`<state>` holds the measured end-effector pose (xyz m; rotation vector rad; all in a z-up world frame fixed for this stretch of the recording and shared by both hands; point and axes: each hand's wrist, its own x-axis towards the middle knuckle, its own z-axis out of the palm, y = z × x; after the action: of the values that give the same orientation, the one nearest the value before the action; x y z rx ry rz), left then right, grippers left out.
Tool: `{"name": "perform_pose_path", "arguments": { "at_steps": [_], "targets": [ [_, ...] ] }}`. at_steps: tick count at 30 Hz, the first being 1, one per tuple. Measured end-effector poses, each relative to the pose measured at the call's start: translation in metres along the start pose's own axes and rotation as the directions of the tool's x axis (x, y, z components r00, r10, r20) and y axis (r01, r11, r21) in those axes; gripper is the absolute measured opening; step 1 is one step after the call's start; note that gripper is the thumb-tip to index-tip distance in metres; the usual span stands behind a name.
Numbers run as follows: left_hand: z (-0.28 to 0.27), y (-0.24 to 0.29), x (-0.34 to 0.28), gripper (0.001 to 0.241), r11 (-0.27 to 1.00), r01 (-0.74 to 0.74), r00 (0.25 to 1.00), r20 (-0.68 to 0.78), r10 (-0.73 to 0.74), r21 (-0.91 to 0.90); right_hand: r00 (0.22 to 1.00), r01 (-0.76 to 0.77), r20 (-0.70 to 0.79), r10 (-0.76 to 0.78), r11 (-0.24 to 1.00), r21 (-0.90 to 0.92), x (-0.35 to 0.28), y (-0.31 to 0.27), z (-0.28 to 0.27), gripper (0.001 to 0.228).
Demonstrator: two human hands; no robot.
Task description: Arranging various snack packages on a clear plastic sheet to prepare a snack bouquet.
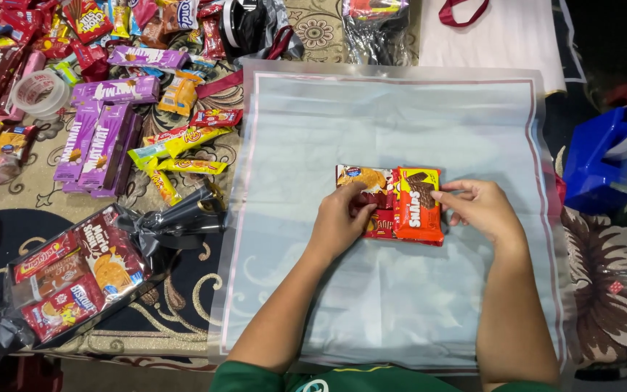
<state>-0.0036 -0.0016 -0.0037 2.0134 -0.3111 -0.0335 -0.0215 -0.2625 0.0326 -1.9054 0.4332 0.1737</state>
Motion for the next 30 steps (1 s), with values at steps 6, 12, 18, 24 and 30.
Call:
{"name": "perform_pose_path", "arguments": {
  "at_steps": [6, 12, 18, 24, 30],
  "targets": [
    [0.015, 0.000, -0.011, 0.063, 0.910, -0.353, 0.935, 0.056, 0.350, 0.216, 1.000, -0.004, -0.031, 0.001, 0.995, -0.101, 0.006, 0.008, -0.002, 0.043],
    [0.021, 0.007, -0.017, 0.101, 0.912, -0.355, 0.926, 0.212, 0.313, 0.206, 1.000, -0.005, -0.029, 0.000, 0.987, -0.160, -0.004, -0.011, 0.002, 0.050],
    [0.028, 0.000, -0.016, 0.106, 0.917, -0.344, 0.926, 0.232, 0.297, 0.201, 0.999, 0.005, -0.030, -0.011, 0.984, -0.178, 0.003, 0.002, 0.001, 0.051],
    [0.029, 0.001, -0.015, 0.102, 0.922, -0.338, 0.923, 0.259, 0.285, 0.187, 0.999, 0.014, -0.029, -0.020, 0.983, -0.182, -0.001, -0.003, 0.000, 0.050],
    [0.027, 0.003, -0.015, 0.098, 0.925, -0.327, 0.923, 0.277, 0.268, 0.195, 0.999, 0.026, -0.028, -0.032, 0.984, -0.177, 0.001, 0.001, 0.002, 0.048]
  ]
}}
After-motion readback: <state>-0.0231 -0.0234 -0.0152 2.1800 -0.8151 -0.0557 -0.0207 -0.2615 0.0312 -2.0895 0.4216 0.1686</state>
